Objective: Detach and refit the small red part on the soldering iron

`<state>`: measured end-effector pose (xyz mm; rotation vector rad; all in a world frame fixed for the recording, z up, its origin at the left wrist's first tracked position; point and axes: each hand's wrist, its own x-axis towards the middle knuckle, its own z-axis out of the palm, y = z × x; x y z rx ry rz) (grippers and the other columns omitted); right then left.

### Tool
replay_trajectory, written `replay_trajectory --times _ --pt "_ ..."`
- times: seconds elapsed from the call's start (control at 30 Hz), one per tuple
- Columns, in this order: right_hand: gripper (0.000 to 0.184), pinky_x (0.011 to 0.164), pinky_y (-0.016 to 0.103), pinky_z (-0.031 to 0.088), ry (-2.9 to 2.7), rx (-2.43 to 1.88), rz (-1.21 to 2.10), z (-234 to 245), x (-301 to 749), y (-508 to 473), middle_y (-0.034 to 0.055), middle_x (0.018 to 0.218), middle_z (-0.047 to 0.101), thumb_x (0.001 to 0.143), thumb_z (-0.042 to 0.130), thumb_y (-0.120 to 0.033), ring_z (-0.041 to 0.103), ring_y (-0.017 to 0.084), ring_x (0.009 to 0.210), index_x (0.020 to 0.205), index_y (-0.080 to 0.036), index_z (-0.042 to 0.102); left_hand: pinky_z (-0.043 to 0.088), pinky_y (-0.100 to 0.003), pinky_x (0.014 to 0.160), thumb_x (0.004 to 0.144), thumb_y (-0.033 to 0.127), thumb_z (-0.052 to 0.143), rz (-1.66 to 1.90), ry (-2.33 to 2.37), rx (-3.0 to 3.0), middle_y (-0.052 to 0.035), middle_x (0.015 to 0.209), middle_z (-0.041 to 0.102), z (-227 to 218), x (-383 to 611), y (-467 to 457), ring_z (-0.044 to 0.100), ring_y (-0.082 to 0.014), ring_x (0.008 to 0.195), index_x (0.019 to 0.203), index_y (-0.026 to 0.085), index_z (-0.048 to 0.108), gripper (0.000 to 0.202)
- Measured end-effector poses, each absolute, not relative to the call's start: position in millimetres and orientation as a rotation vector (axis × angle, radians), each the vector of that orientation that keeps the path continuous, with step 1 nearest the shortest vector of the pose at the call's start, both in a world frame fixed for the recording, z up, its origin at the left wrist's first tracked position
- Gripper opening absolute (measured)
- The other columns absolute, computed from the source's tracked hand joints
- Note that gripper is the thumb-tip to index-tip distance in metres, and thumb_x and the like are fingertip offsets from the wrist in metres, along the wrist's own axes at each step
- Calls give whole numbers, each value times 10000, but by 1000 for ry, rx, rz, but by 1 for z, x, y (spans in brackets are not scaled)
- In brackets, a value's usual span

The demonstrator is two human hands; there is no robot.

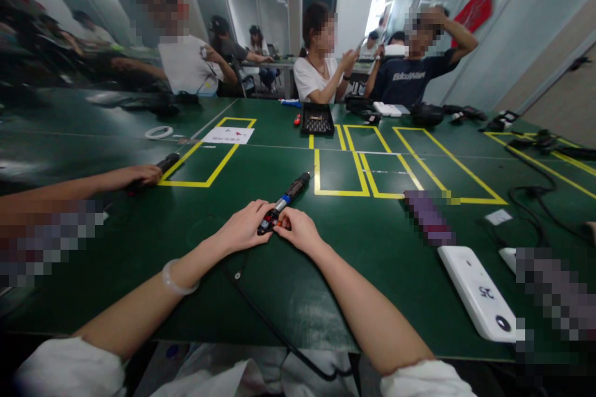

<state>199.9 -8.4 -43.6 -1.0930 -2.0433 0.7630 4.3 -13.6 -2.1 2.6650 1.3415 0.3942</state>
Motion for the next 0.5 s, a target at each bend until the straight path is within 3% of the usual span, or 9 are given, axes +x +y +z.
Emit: replay_trajectory --times 0.27,0.5 --pt "100 613 230 420 -1968 -954 915 -39 200 -12 -21 716 587 861 593 -282 545 124 623 876 -190 558 444 -385 863 817 482 572 367 1444 2665 -121 1245 512 -2 10 -18 525 -289 1055 1417 236 359 682" --pt "146 656 242 430 -1969 -961 857 -32 201 -15 17 823 643 901 550 -310 566 137 690 904 -180 616 457 -372 840 901 427 474 354 1582 2609 -132 1246 500 -8 21 -23 523 -280 1074 1428 225 326 584"
